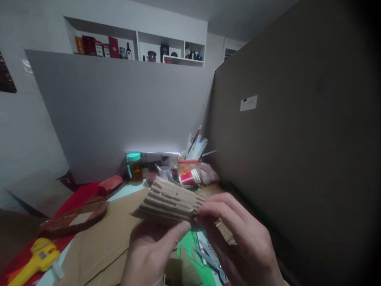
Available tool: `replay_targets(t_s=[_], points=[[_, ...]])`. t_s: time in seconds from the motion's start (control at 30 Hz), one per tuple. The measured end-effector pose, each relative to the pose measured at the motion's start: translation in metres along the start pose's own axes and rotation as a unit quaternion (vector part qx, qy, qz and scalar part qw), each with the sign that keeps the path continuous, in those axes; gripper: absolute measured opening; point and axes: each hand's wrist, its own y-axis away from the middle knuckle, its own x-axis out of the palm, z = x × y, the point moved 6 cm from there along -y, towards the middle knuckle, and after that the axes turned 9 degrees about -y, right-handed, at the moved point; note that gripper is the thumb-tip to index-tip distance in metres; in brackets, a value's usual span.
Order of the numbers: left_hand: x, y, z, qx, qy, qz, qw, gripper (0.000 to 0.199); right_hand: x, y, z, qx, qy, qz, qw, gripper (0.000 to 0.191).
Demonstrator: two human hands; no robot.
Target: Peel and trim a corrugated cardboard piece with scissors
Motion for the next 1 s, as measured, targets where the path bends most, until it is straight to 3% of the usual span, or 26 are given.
replay_targets(t_s=[0.1, 0.27, 0.4, 0.53, 0.63, 0.77, 0.87, 1.0], points=[[0.001, 0.002, -0.001, 0.003, -0.011, 0.006, 1.0, 0.031, -0.001, 0.0, 0.002, -0.002, 0.002, 0.007, 1.0, 0.022], [0.0, 0.006, -0.001, 0.001, -0.002, -0.007, 1.0, 0.031, 0.0, -0.004, 0.0, 0.04, 0.002, 0.078, 0.996, 0.015], [-0.007, 0.008, 0.0, -0.007, 0.038, -0.064, 0.997, 0.029, 0.003, -0.002, 0.007, -0.054, 0.057, 0.08, 0.994, 0.016], [-0.012, 0.006, 0.006, -0.055, 0.085, -0.089, 0.991, 0.029, 0.019, 0.007, 0.016, -0.155, 0.178, 0.091, 0.967, 0.014], [-0.014, 0.005, 0.007, -0.072, 0.111, -0.085, 0.988, 0.029, 0.025, 0.012, 0.028, -0.222, 0.258, 0.04, 0.94, 0.014], [-0.013, 0.007, 0.005, -0.076, 0.11, -0.074, 0.988, 0.024, 0.028, 0.014, 0.036, -0.258, 0.295, -0.008, 0.92, 0.029], [-0.01, 0.008, 0.005, -0.091, 0.102, -0.074, 0.988, 0.02, 0.028, 0.018, 0.035, -0.257, 0.271, -0.032, 0.927, 0.037], [-0.013, 0.008, -0.004, -0.054, 0.084, -0.102, 0.99, 0.018, 0.027, 0.028, 0.034, -0.258, 0.216, -0.049, 0.94, 0.036]])
